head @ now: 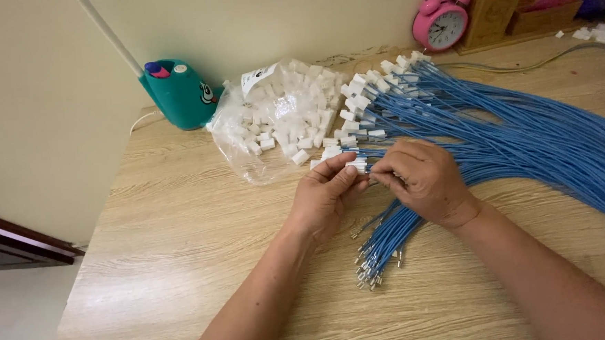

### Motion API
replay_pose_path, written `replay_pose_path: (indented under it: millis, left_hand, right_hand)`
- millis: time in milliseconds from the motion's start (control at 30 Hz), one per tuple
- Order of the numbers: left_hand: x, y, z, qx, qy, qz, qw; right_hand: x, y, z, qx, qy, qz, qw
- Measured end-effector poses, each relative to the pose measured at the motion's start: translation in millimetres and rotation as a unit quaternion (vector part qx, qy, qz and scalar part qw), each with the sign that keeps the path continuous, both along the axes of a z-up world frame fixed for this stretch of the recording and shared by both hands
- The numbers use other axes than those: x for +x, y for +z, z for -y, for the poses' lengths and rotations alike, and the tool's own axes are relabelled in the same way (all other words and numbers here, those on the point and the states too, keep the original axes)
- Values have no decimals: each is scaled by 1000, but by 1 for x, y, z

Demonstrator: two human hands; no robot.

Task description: The person repeatedly picks up white plastic connectors and blue cables, then inserts the metal ends of the cables into the connectors. The person handles the items by hand and places the assembled cables on the table.

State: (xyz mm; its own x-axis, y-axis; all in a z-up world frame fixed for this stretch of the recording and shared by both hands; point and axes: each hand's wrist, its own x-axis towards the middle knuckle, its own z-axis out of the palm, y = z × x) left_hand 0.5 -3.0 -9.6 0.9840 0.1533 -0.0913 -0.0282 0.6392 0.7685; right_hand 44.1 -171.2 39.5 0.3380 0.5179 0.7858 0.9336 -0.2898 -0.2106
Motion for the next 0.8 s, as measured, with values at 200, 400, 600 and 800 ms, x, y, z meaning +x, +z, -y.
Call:
replay_pose_path:
  millis: [200, 400, 600, 800]
  left_hand:
    - [0, -2, 3, 31, 13, -2, 999]
    - [3, 3, -1, 47, -4, -15, 999]
    - [-13, 51, -17, 186, 19, 20, 982]
    - [5, 40, -98, 443, 238, 37, 863]
  right_hand:
    - [2, -8, 0, -18, -8, -3, 1000]
    - [0, -4, 0, -12, -5, -27, 1000]
    - [9, -13, 1, -36, -61, -36, 997]
    - [14, -25, 5, -52, -113, -95, 988]
